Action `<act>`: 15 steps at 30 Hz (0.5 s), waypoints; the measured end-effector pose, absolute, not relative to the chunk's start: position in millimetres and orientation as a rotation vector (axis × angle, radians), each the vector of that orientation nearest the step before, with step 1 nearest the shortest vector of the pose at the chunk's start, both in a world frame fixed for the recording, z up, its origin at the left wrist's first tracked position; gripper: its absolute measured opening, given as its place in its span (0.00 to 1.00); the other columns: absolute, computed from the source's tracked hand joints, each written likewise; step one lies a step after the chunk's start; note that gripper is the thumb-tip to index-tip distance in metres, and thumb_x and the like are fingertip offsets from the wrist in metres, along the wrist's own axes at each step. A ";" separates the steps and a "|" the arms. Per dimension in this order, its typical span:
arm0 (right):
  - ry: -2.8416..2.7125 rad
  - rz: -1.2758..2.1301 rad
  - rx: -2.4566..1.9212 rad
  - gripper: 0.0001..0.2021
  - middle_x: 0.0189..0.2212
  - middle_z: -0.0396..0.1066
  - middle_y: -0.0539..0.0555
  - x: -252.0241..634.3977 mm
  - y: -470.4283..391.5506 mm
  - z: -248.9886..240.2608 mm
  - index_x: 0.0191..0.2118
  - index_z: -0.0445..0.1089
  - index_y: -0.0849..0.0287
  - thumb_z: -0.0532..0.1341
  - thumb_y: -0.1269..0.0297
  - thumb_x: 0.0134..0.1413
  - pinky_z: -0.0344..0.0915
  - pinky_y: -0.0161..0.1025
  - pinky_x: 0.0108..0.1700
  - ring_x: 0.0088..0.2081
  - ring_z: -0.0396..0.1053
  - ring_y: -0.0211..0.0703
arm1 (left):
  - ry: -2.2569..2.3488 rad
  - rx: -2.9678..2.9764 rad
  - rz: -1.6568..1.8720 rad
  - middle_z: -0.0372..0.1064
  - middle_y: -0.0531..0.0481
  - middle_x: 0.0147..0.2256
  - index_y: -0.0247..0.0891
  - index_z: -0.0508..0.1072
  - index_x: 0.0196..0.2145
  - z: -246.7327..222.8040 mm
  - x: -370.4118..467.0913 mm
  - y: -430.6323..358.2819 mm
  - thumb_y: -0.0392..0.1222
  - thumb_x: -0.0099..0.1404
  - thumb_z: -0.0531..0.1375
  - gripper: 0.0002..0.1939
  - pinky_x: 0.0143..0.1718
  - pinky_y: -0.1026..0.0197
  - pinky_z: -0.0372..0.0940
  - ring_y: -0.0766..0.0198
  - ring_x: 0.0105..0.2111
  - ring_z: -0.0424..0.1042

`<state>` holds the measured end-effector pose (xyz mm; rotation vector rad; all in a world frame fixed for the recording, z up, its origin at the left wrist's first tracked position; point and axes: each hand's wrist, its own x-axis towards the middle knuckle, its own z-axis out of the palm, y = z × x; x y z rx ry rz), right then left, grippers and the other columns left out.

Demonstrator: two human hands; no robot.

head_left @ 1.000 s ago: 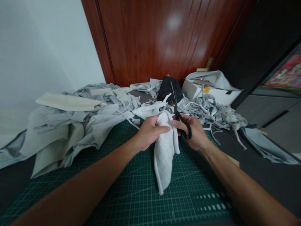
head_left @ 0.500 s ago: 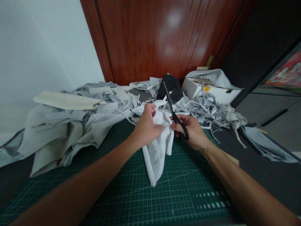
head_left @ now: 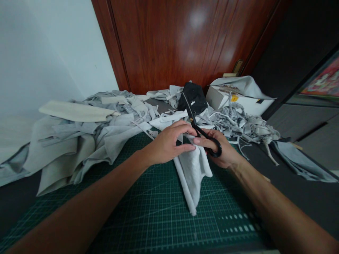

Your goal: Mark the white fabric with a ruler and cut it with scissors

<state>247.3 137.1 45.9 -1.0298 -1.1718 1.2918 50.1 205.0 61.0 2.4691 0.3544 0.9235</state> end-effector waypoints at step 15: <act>-1.035 0.789 -1.268 0.29 0.23 0.76 0.53 255.3 146.4 43.3 0.32 0.75 0.60 0.79 0.39 0.37 0.58 0.35 0.20 0.21 0.67 0.39 | 0.847 0.926 0.917 0.76 0.46 0.33 0.36 0.74 0.35 46.1 45.0 199.7 0.38 0.61 0.64 0.05 0.39 0.54 0.72 0.60 0.31 0.75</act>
